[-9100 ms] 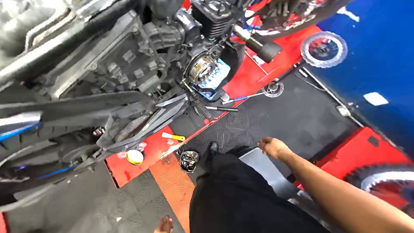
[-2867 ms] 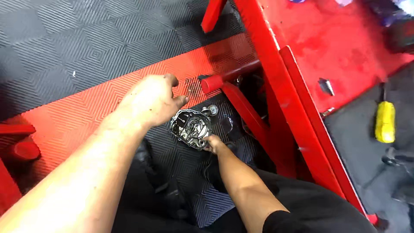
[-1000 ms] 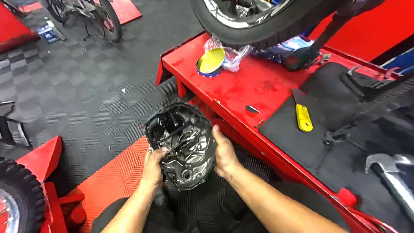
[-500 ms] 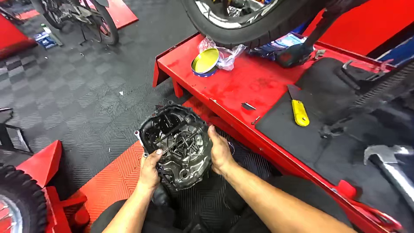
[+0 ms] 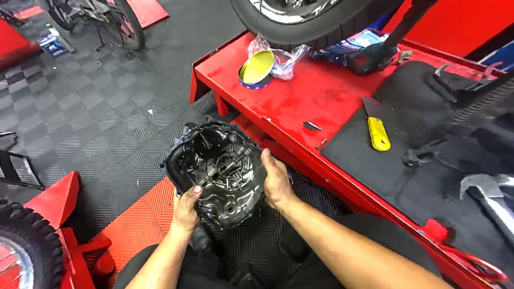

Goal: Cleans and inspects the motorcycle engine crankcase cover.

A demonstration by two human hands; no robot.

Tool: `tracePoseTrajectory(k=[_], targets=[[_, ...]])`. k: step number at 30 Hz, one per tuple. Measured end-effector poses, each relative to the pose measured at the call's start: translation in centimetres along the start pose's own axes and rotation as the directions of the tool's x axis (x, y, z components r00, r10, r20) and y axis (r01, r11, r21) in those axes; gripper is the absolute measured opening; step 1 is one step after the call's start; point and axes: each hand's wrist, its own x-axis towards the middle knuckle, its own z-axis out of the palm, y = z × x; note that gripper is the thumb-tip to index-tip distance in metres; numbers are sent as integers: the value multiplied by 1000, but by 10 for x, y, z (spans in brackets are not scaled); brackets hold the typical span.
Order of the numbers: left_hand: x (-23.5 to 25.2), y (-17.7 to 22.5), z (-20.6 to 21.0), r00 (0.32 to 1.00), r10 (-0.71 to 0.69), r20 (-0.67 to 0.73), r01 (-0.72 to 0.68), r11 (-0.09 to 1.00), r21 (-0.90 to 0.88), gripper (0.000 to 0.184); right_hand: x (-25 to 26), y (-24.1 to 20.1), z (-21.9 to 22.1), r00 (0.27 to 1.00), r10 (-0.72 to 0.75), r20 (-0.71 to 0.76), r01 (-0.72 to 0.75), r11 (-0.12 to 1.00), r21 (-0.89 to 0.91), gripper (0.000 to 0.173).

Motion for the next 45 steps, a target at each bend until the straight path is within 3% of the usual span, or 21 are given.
tracePoseTrajectory(k=[3, 7, 9, 11, 12, 14, 15, 16, 17, 19, 22, 24, 29, 32, 36, 45], targets=[[3, -1, -3, 996, 81, 43, -79, 996, -37, 26, 4, -5, 1, 993, -120, 8, 119, 993, 11, 56], [3, -5, -1, 994, 90, 57, -87, 995, -52, 29, 3, -4, -2, 997, -74, 6, 74, 997, 12, 56], [3, -4, 1, 997, 65, 35, -62, 996, -71, 27, 9, -8, -4, 1000, -30, -6, 30, 997, -69, 55], [5, -4, 4, 999, 41, -12, -42, 997, -66, 20, 17, -14, -6, 993, -99, -59, 76, 947, -312, 47], [6, -4, 4, 999, 36, -28, -38, 998, -56, 18, 17, -20, -7, 975, -216, -60, 160, 858, -489, 44], [8, -6, 4, 999, 33, -29, -34, 999, -26, 24, 8, -27, -9, 850, -520, 84, 395, 522, -756, 50], [10, -7, 4, 999, 33, -27, -33, 999, -18, 30, 5, -29, -7, 740, -638, 215, 522, 343, -781, 45], [11, -8, 6, 999, 26, -23, -26, 1000, -3, 36, 2, -31, -3, 666, -660, 348, 615, 222, -756, 39], [10, -9, 8, 1000, 18, -9, -18, 1000, 14, 41, 0, -32, 2, 655, -593, 468, 662, 152, -734, 35], [6, -12, 12, 1000, -4, 24, 2, 999, 50, 47, 2, -27, 7, 745, -320, 586, 638, 81, -766, 36], [-1, -15, 17, 996, -43, 82, 38, 998, 57, 56, 4, -23, 13, 860, 13, 510, 507, 91, -857, 39], [-3, -18, 18, 991, -58, 121, 48, 995, 84, 61, 2, -24, 16, 878, 98, 468, 459, 98, -883, 34], [-7, -22, 23, 987, -83, 138, 70, 993, 97, 64, 1, -26, 14, 871, 201, 448, 428, 137, -893, 32], [-7, -22, 25, 991, -106, 81, 99, 991, 85, 53, 1, -24, 14, 881, 200, 429, 416, 108, -903, 37], [-7, -22, 27, 991, -101, 93, 95, 994, 58, 42, -4, -25, 20, 920, 163, 355, 351, 55, -935, 25], [-7, -27, 28, 985, -106, 140, 95, 992, 80, 62, -8, -19, 25, 929, 230, 290, 286, 48, -957, 25]])
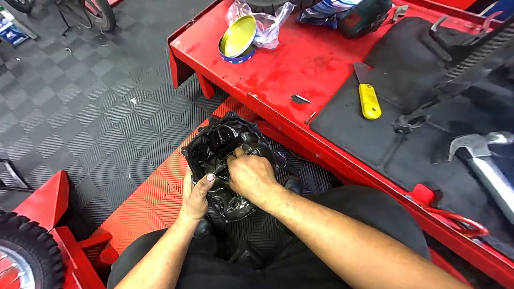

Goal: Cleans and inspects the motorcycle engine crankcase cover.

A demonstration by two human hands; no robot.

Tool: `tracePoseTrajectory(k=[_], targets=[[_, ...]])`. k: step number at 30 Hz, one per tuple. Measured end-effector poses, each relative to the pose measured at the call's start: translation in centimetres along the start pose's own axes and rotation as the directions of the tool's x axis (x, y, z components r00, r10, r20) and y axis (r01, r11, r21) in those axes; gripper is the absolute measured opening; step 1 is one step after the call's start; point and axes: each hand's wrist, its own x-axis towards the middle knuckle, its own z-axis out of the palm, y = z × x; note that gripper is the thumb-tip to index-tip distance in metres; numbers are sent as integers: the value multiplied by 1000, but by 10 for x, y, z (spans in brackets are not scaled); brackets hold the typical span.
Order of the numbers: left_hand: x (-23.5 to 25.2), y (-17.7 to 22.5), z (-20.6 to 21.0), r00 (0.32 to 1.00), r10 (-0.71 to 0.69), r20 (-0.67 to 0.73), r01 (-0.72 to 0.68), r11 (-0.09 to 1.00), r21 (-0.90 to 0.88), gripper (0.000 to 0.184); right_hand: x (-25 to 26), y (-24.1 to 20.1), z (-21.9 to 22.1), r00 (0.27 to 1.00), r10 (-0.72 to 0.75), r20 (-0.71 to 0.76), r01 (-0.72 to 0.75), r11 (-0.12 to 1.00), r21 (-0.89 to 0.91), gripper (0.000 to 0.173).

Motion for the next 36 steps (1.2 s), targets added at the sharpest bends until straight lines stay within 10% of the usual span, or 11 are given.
tracePoseTrajectory(k=[36], targets=[[3, 1, 0, 1000, 3, -19, -2, 999, 42, 68, 7, 5, 10, 998, 24, 53, -30, 993, 114, 55]])
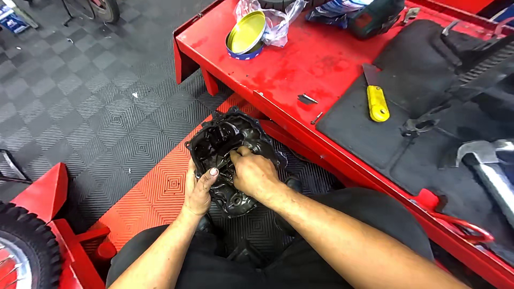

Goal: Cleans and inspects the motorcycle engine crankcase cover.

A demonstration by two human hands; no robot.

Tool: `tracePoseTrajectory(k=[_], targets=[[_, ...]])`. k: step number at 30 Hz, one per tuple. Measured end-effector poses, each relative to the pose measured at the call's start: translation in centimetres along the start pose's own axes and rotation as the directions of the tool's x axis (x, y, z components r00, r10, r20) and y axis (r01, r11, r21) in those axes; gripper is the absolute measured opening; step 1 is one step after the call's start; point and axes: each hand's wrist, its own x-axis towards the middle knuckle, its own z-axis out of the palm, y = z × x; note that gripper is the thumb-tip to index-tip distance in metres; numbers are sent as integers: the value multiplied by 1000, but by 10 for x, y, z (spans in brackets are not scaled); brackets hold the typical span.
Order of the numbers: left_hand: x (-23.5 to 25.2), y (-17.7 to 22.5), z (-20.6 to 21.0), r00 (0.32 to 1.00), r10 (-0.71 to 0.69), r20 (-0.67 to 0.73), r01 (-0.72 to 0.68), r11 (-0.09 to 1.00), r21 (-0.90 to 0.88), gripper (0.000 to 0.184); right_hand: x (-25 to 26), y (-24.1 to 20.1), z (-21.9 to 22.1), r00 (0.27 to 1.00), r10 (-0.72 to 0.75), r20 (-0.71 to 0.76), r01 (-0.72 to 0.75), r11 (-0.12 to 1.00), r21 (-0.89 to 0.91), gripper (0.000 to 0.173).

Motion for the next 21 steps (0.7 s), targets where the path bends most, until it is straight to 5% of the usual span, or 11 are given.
tracePoseTrajectory(k=[14, 16, 19, 21], targets=[[4, 5, -5, 996, -54, -78, 52, 998, -29, 54, 6, 15, -19, 970, -188, -155, 229, 918, 324, 50], [6, 4, -5, 995, -50, -88, 47, 998, -35, 57, 4, 16, -23, 960, -185, -211, 269, 824, 499, 44], [8, 0, -7, 995, -40, -87, 35, 998, -59, 61, 0, 11, -28, 981, -117, -154, 191, 463, 866, 19], [9, -1, -7, 994, -51, -94, 42, 995, -91, 62, 0, 6, -26, 995, -60, -81, 96, 313, 945, 13]])
